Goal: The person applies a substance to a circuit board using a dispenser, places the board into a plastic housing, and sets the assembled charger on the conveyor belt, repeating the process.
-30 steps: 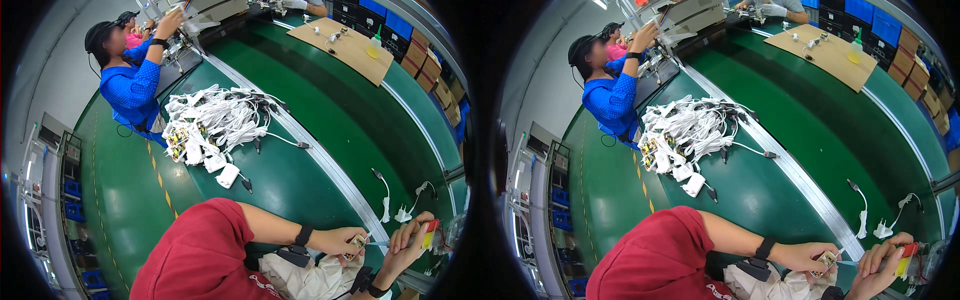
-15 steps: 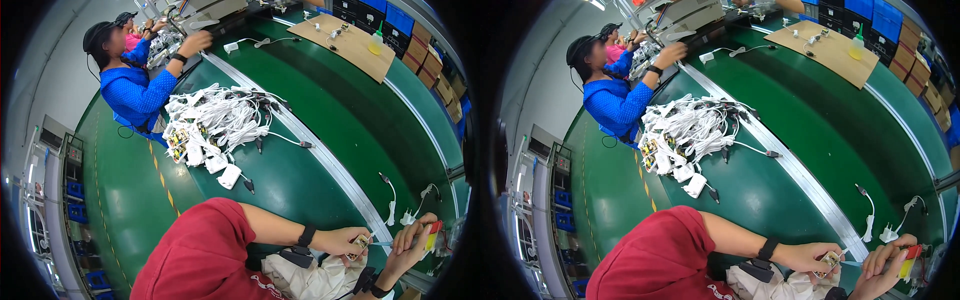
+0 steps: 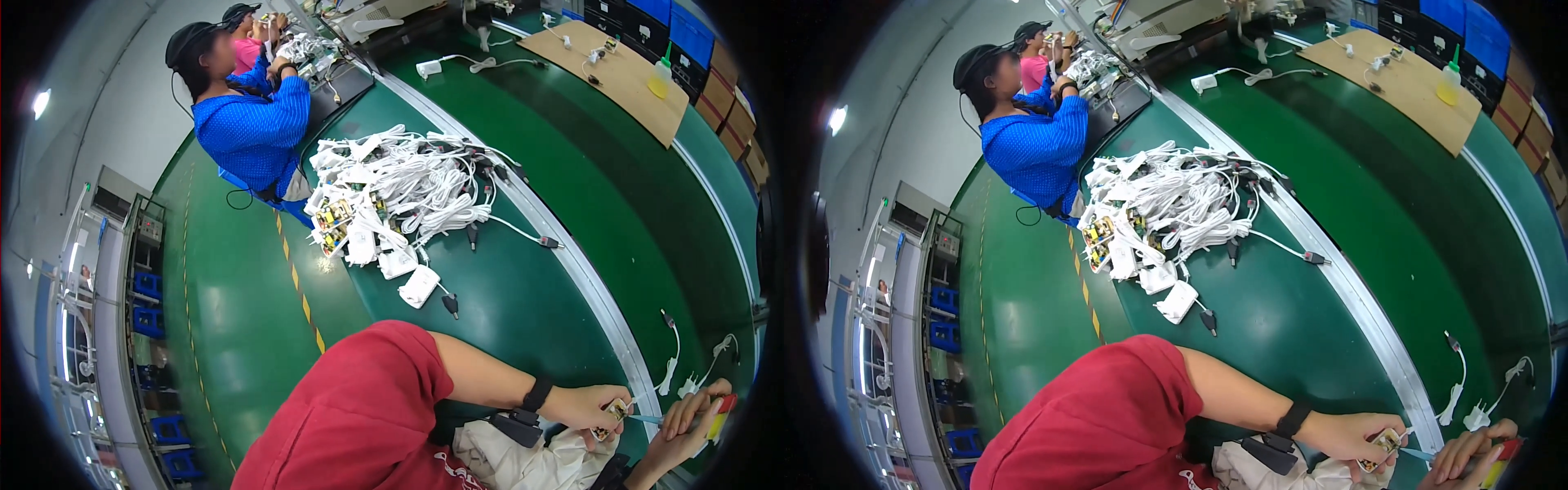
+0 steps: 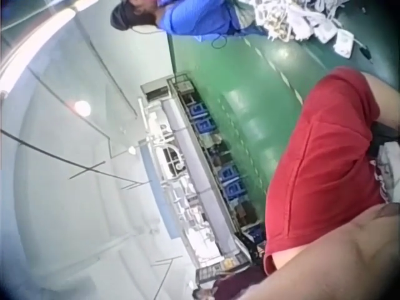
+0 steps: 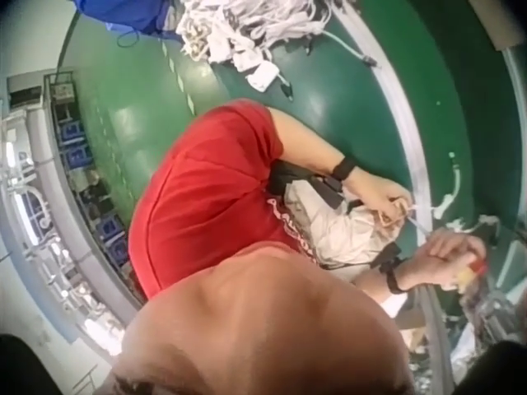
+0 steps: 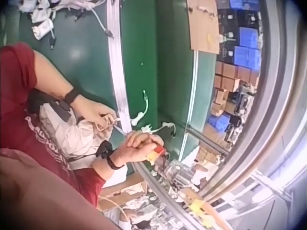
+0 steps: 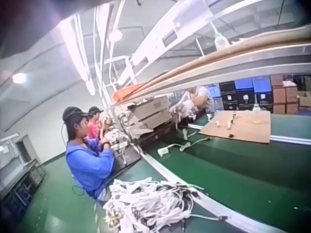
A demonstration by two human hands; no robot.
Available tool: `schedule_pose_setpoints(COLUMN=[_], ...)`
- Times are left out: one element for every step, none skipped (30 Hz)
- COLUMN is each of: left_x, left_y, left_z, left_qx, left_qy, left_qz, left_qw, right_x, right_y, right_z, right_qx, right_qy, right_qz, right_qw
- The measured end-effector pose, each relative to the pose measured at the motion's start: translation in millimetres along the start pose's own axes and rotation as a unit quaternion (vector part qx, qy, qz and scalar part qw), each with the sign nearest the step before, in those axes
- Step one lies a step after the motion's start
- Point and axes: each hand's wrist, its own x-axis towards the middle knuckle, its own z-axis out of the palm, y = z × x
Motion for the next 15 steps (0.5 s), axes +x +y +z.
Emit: schedule_pose_setpoints(left_x=[-0.2,-0.7,-1.5,-2.2,-2.5,-1.9,-1.2,-0.4,0.6,1.2,1.5,1.9,2.1,1.6,1.0], left_y=[0.3,1.3,2.3,3.6,4.6,3.7,1.2,-1.4,-2.6,-2.3,-1.8,-1.4,-1.0,-0.7,0.1], left_z=[0.8,-0.2,-1.6,-2.7,-2.8,-3.3,-4.3,-5.4,-6.3,-6.1,-5.8,-5.7,-5.5,-5.4,-5.3], left_qx=[-0.002,-0.001,0.002,0.005,0.007,0.008,0.003,-0.002,-0.008,-0.007,-0.006,-0.006,-0.005,-0.005,-0.002], left_qy=[-0.003,-0.003,-0.006,-0.010,-0.015,-0.016,-0.013,-0.010,-0.007,-0.009,-0.012,-0.015,-0.019,-0.021,-0.018], left_qz=[0.005,0.008,0.005,0.002,-0.002,0.000,-0.001,-0.002,-0.004,-0.003,-0.003,-0.002,-0.002,-0.001,-0.003], left_qw=[1.000,1.000,1.000,1.000,1.000,1.000,1.000,1.000,1.000,1.000,1.000,1.000,1.000,1.000,1.000], right_x=[-0.7,-0.3,0.6,1.3,1.1,1.0,0.6,0.1,-0.4,-1.0,-1.0,-0.8,-0.6,-0.6,-0.3], right_y=[0.2,0.3,0.7,1.2,1.5,1.7,1.8,1.9,2.0,1.9,1.9,2.0,2.0,2.0,1.7], right_z=[-0.4,-0.4,0.6,2.6,4.3,5.3,5.4,4.9,4.2,3.9,3.8,3.8,3.9,4.0,4.2], right_qx=[-0.002,-0.005,-0.004,-0.003,-0.002,-0.001,-0.002,-0.002,-0.002,-0.003,-0.004,0.002,0.008,0.013,0.011], right_qy=[0.001,0.003,0.000,0.002,0.005,0.008,0.007,0.004,0.001,0.000,0.000,-0.004,-0.008,-0.011,-0.011], right_qz=[0.000,-0.001,-0.002,-0.002,-0.003,-0.003,-0.005,-0.006,-0.006,-0.006,-0.008,-0.008,-0.009,-0.010,-0.012], right_qw=[1.000,1.000,1.000,1.000,1.000,1.000,1.000,1.000,1.000,1.000,1.000,1.000,1.000,1.000,1.000])
